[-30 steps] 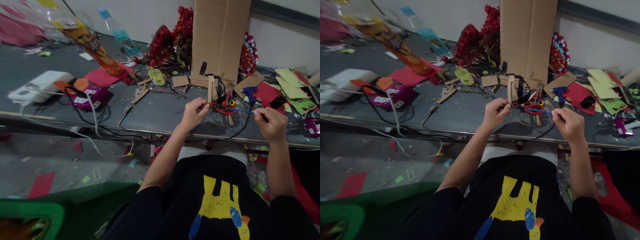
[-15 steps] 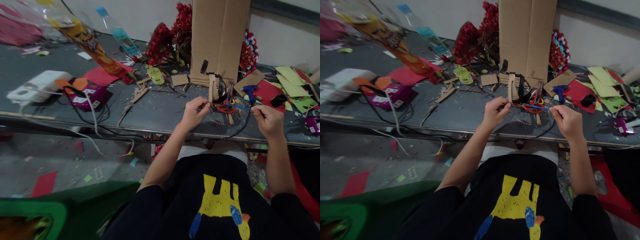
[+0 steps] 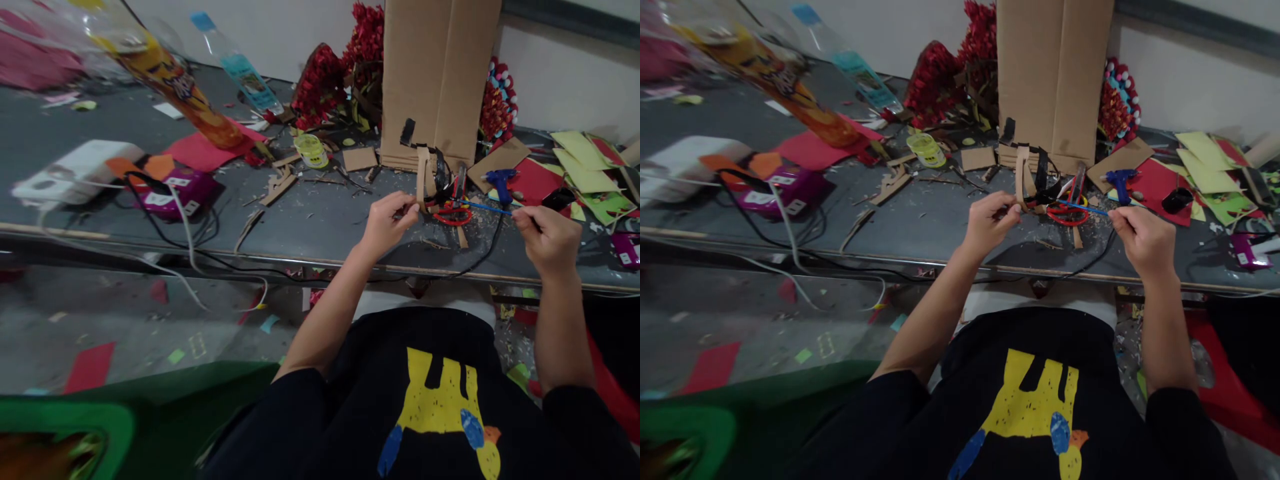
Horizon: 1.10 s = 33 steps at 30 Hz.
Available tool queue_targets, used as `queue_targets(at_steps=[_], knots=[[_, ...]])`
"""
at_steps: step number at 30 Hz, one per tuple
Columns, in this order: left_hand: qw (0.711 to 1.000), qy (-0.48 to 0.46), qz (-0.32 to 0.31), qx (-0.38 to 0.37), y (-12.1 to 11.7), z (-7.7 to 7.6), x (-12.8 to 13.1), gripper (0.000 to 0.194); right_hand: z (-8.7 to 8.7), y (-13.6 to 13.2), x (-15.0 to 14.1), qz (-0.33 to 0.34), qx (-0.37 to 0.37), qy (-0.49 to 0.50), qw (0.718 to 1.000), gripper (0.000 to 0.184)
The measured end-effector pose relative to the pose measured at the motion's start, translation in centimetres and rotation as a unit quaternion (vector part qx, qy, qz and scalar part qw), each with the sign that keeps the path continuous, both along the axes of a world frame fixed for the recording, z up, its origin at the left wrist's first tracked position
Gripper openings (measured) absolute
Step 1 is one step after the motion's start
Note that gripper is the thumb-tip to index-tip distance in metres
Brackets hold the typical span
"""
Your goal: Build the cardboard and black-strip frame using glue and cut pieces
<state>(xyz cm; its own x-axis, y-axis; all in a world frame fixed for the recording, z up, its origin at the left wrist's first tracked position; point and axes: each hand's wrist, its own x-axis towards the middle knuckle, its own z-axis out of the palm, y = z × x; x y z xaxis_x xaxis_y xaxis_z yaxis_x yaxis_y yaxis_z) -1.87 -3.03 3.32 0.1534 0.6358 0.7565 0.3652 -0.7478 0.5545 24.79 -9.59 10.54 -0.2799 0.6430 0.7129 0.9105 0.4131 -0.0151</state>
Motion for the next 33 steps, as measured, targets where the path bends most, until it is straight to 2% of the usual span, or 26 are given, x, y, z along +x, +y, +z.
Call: queue_targets(at_steps=[5,12,20,27,33], knots=[[1.000,0.008,-0.001,-0.011,-0.3,0.3,0.2,0.028,-0.1,-0.1,-0.7,0.010,-0.005,-0.018,1.000,0.028],[1.000,-0.009,0.001,0.013,0.0,0.1,0.1,0.021,-0.1,0.1,0.2,0.004,0.030,-0.022,0.999,0.025],[1.000,-0.012,-0.005,0.021,-0.3,0.2,0.6,0.018,-0.2,-0.1,-0.3,0.003,-0.004,-0.018,1.000,0.032],[1.000,-0.006,0.005,0.013,-0.1,0.1,0.3,0.018,0.1,-0.1,0.7,0.009,0.031,-0.008,0.999,0.028],[0.999,-0.010,0.007,0.038,-0.1,0.0,0.6,0.017,0.2,-0.3,-0.2,0.001,-0.003,-0.007,1.000,0.032]])
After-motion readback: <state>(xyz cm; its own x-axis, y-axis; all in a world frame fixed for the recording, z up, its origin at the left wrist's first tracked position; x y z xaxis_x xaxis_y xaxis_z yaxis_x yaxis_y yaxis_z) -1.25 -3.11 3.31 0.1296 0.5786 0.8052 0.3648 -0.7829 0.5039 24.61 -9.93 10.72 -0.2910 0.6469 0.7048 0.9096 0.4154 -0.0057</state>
